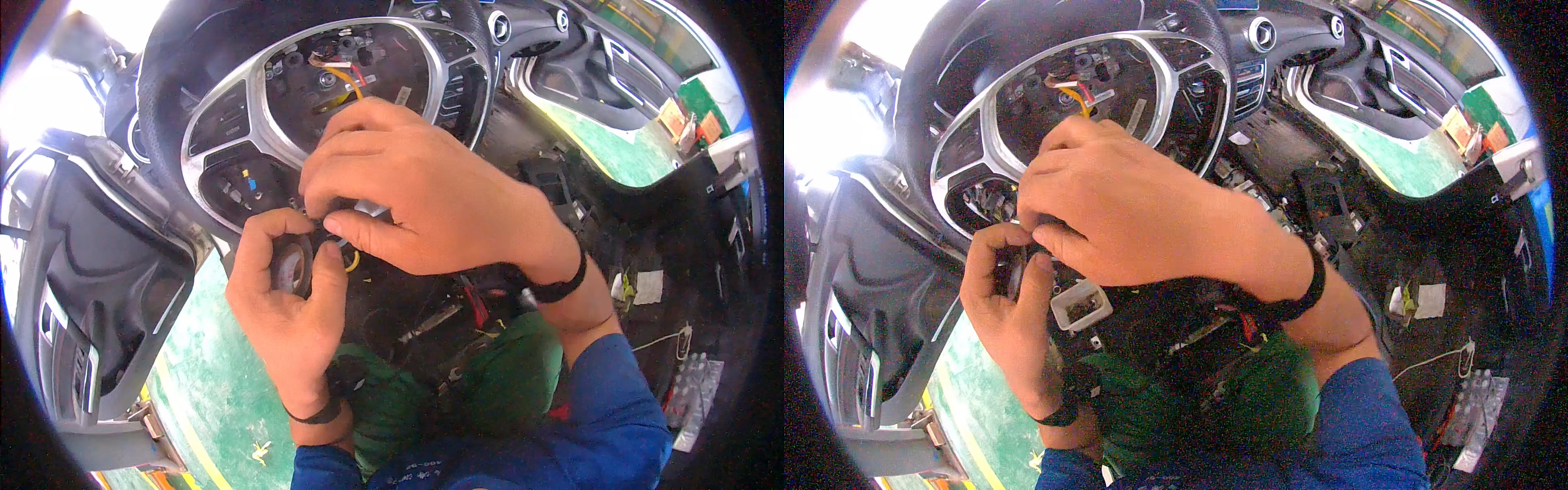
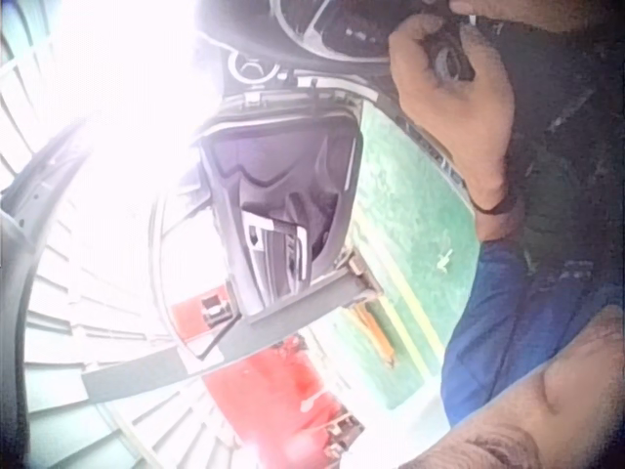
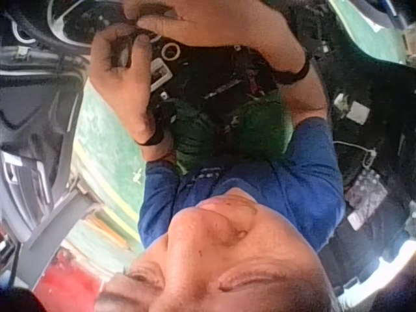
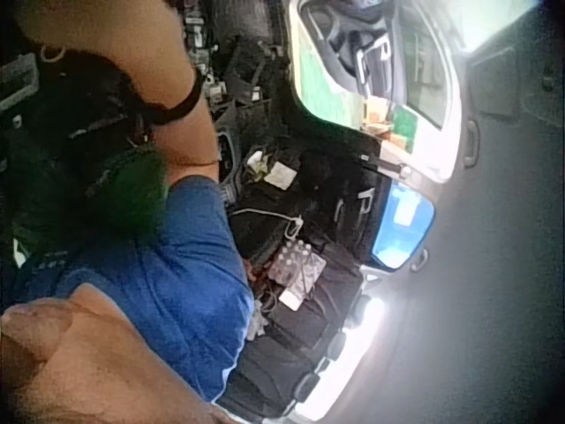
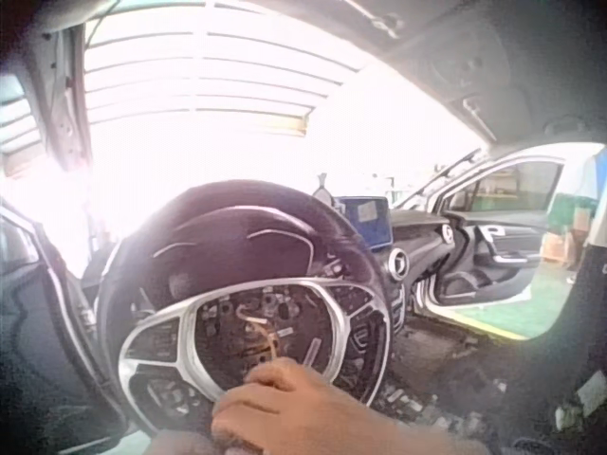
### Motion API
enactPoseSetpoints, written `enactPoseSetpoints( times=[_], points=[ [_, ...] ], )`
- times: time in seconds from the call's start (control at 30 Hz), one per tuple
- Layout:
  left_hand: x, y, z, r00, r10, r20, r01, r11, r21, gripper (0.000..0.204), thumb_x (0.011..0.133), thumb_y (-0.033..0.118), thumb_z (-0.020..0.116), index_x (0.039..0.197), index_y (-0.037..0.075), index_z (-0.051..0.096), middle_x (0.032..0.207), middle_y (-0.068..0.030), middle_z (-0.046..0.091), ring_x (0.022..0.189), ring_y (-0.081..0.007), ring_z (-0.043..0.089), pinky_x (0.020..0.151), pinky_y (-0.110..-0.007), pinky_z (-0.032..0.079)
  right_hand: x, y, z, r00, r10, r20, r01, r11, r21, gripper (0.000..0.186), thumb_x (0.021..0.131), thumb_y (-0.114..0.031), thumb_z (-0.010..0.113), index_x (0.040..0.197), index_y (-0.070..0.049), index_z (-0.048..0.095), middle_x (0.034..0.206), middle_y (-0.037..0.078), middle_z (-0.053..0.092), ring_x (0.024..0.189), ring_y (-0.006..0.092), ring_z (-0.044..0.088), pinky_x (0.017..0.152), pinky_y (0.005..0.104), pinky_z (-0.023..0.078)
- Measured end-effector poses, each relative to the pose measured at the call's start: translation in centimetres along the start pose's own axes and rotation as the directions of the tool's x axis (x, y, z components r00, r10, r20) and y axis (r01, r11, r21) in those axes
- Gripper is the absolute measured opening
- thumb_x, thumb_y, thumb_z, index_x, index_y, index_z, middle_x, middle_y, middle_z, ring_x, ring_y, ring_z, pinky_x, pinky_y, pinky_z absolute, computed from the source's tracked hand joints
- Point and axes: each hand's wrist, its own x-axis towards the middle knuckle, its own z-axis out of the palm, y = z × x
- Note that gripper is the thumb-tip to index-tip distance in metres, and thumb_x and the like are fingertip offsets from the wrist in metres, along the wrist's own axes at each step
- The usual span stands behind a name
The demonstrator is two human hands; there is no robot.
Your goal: The person wraps electrical tape around wires connected to the steering wheel column. They handle a roll of black tape and multiple wires while sitting inside the vehicle.
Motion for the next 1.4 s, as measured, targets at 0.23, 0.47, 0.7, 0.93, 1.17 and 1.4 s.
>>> enactPoseSetpoints(
  times=[0.23, 0.47, 0.7, 0.93, 1.17, 1.4],
  points=[
    [0.0, -0.2, -0.2, 0.999, -0.018, -0.036, 0.015, 0.997, -0.075, 0.019, 0.078, -0.001, 0.068, 0.094, 0.003, 0.058, 0.076, 0.0013, 0.055, 0.067, -0.0043, 0.046, 0.062, -0.019, 0.037, 1.5, 0.1, -0.2, 0.947, 0.043, 0.318, -0.110, 0.974, 0.196, 0.010, 0.078, -0.011, 0.064, 0.084, -0.002, 0.065, 0.078, 0.015, 0.066, 0.085, 0.0356, 0.063, 0.078, 0.0442, 0.049],
    [0.1, -0.5, -0.6, 1.000, -0.001, -0.030, -0.001, 0.999, -0.048, 0.020, 0.077, 0.000, 0.068, 0.094, 0.003, 0.057, 0.076, 0.0001, 0.054, 0.068, -0.0058, 0.047, 0.062, -0.021, 0.039, 1.7, 0.5, -0.2, 0.898, 0.051, 0.437, -0.150, 0.969, 0.194, 0.010, 0.079, -0.010, 0.066, 0.087, -0.004, 0.064, 0.081, 0.011, 0.065, 0.086, 0.0319, 0.061, 0.078, 0.0416, 0.048],
    [0.0, -0.5, -0.6, 0.999, 0.039, -0.027, -0.037, 0.996, 0.080, 0.020, 0.072, 0.001, 0.070, 0.091, 0.004, 0.063, 0.079, -0.0044, 0.060, 0.069, -0.0127, 0.052, 0.065, -0.025, 0.043, 0.8, 1.2, -0.3, 0.930, 0.001, 0.369, -0.035, 0.996, 0.084, 0.009, 0.078, -0.014, 0.069, 0.079, -0.005, 0.066, 0.078, 0.013, 0.065, 0.083, 0.0340, 0.061, 0.077, 0.0447, 0.047],
    [0.1, -0.1, -0.9, 0.999, 0.030, -0.009, -0.029, 0.993, 0.113, 0.017, 0.072, 0.003, 0.069, 0.088, 0.004, 0.066, 0.088, -0.0091, 0.064, 0.078, -0.0210, 0.060, 0.072, -0.030, 0.047, 0.2, 1.3, -2.3, 0.951, 0.064, 0.302, -0.074, 0.997, 0.022, 0.008, 0.077, -0.013, 0.071, 0.082, -0.007, 0.068, 0.077, 0.011, 0.065, 0.084, 0.0324, 0.062, 0.081, 0.0440, 0.047],
    [0.4, -0.2, -0.5, 0.961, 0.252, -0.115, -0.235, 0.961, 0.144, 0.013, 0.070, -0.001, 0.066, 0.082, 0.004, 0.063, 0.092, -0.0090, 0.066, 0.086, -0.0261, 0.060, 0.081, -0.034, 0.047, 0.6, 0.3, -1.5, 0.934, 0.209, 0.288, -0.271, 0.943, 0.194, 0.026, 0.075, -0.007, 0.072, 0.100, -0.009, 0.068, 0.084, 0.008, 0.067, 0.088, 0.0292, 0.064, 0.087, 0.0406, 0.047],
    [0.4, -0.1, -1.0, 0.955, 0.260, -0.141, -0.230, 0.953, 0.197, 0.013, 0.069, -0.001, 0.067, 0.081, 0.005, 0.063, 0.089, -0.0069, 0.066, 0.084, -0.0243, 0.060, 0.080, -0.034, 0.046, 1.6, 0.1, -0.2, 0.998, -0.026, 0.060, 0.028, 0.999, -0.026, 0.031, 0.074, -0.016, 0.072, 0.103, -0.009, 0.068, 0.095, 0.014, 0.067, 0.100, 0.0354, 0.062, 0.098, 0.0461, 0.045]
  ],
)
